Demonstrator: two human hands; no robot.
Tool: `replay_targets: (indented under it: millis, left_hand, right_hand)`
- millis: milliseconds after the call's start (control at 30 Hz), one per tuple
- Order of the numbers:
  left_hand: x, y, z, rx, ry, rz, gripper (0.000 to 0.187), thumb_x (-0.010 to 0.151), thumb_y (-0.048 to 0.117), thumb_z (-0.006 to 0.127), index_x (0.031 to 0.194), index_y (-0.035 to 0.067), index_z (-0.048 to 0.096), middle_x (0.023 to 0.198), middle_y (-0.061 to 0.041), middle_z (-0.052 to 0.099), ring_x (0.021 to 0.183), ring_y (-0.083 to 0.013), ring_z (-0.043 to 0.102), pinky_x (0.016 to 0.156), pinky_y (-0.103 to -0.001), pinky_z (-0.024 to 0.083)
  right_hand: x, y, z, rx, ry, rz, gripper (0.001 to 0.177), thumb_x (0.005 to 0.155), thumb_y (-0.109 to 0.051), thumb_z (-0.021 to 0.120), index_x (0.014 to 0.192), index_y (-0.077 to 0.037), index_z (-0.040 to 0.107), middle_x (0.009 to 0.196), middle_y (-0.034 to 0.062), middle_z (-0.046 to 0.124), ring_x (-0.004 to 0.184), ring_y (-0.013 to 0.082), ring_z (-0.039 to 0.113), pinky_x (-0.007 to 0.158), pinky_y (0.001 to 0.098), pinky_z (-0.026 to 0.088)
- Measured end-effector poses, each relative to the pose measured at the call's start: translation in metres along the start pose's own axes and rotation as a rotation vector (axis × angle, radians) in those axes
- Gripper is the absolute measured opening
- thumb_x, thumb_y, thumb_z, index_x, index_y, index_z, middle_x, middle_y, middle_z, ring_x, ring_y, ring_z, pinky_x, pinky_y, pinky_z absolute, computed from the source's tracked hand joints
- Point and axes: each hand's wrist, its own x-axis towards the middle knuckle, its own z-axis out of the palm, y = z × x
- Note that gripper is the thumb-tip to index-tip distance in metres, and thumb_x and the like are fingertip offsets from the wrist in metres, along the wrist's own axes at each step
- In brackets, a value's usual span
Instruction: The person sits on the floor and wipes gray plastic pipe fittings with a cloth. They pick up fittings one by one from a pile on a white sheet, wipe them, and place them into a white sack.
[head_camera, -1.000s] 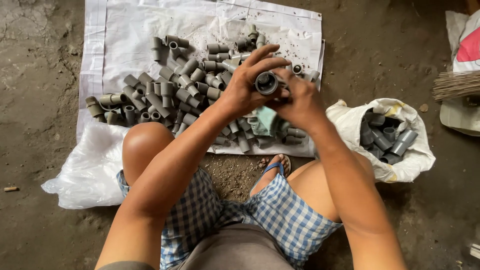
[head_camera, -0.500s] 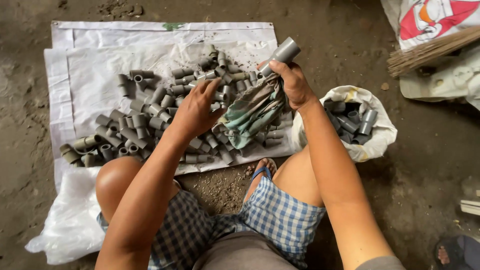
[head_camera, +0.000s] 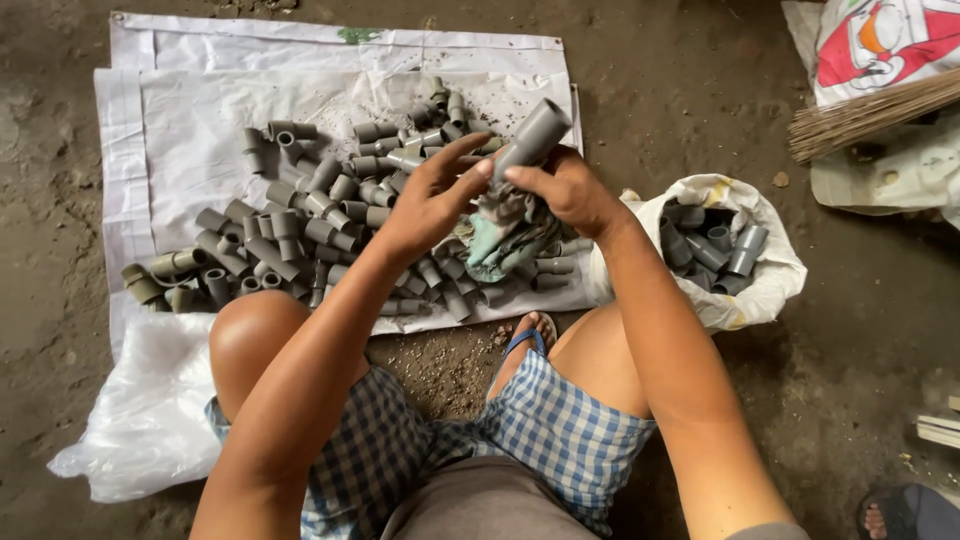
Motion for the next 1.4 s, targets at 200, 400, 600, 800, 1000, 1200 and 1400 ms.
replay_targets:
  millis: [200, 400, 600, 800, 1000, 1200, 1400]
  left_hand:
    - [0.000, -0.003, 0.012, -0.248, -0.042, -0.010, 0.052, 0.103, 0.043, 0.068, 0.145, 0.014, 0.057, 0.131, -0.025, 0.067, 0.118, -0.0386, 0.068, 0.091, -0.054, 0.060]
    - [0.003, 0.012, 0.007, -0.480, 0.193, -0.148, 0.065, 0.086, 0.039, 0.084, 0.122, -0.004, 0.050, 0.092, -0.016, 0.065, 0.079, -0.0240, 0.073, 0.068, -0.042, 0.067]
    - [0.013, 0.011, 0.000, -0.366, 0.162, -0.279, 0.073, 0.086, 0.059, 0.047, 0.137, 0.007, 0.048, 0.096, -0.011, 0.059, 0.065, -0.0145, 0.054, 0.044, -0.025, 0.043]
    - [0.009, 0.000, 0.015, -0.256, 0.098, -0.074, 0.058, 0.098, 0.047, 0.035, 0.134, 0.006, 0.054, 0.119, -0.017, 0.064, 0.105, -0.0210, 0.059, 0.085, -0.032, 0.050]
    - [0.010, -0.004, 0.019, -0.246, 0.065, -0.051, 0.068, 0.100, 0.050, 0.031, 0.144, 0.000, 0.041, 0.129, -0.034, 0.062, 0.115, -0.0384, 0.067, 0.095, -0.048, 0.062]
    - [0.007, -0.002, 0.010, -0.194, 0.215, -0.078, 0.053, 0.100, 0.043, 0.035, 0.129, 0.004, 0.057, 0.117, -0.014, 0.067, 0.104, -0.0196, 0.060, 0.086, -0.031, 0.049]
    - [0.010, -0.002, 0.015, -0.255, 0.168, -0.115, 0.063, 0.098, 0.046, 0.033, 0.134, -0.002, 0.052, 0.096, -0.011, 0.065, 0.085, -0.0190, 0.060, 0.071, -0.031, 0.054]
  right_hand:
    - [0.008, 0.029, -0.005, -0.316, -0.108, -0.058, 0.027, 0.093, -0.012, 0.071, 0.116, 0.003, 0.071, 0.107, 0.0215, 0.073, 0.105, 0.0319, 0.068, 0.098, 0.0508, 0.050]
    - [0.009, 0.027, -0.024, -0.443, 0.063, -0.257, 0.042, 0.093, -0.006, 0.072, 0.132, 0.001, 0.058, 0.120, 0.0243, 0.062, 0.124, 0.0406, 0.057, 0.109, 0.0504, 0.039]
    - [-0.002, -0.004, -0.020, -0.276, 0.132, -0.236, 0.010, 0.103, -0.008, 0.070, 0.112, -0.004, 0.066, 0.097, 0.0046, 0.068, 0.087, 0.0156, 0.065, 0.083, 0.0284, 0.056]
    - [0.011, 0.007, 0.015, -0.565, 0.189, -0.564, 0.027, 0.093, -0.001, 0.084, 0.116, -0.011, 0.073, 0.103, 0.0118, 0.064, 0.093, 0.0230, 0.063, 0.080, 0.0332, 0.055]
    - [0.036, 0.022, 0.008, -0.714, 0.422, -0.669, 0.009, 0.104, -0.008, 0.065, 0.108, -0.001, 0.066, 0.102, 0.0169, 0.068, 0.091, 0.0295, 0.066, 0.082, 0.0405, 0.058]
    - [0.018, 0.013, 0.031, -0.843, 0.195, -0.696, 0.024, 0.094, 0.004, 0.076, 0.116, 0.000, 0.068, 0.105, 0.0187, 0.062, 0.091, 0.0317, 0.064, 0.075, 0.0398, 0.060]
    - [0.039, 0.021, 0.020, -0.814, 0.402, -0.686, 0.012, 0.096, 0.001, 0.068, 0.108, -0.001, 0.066, 0.099, 0.0176, 0.066, 0.085, 0.0299, 0.065, 0.069, 0.0394, 0.055]
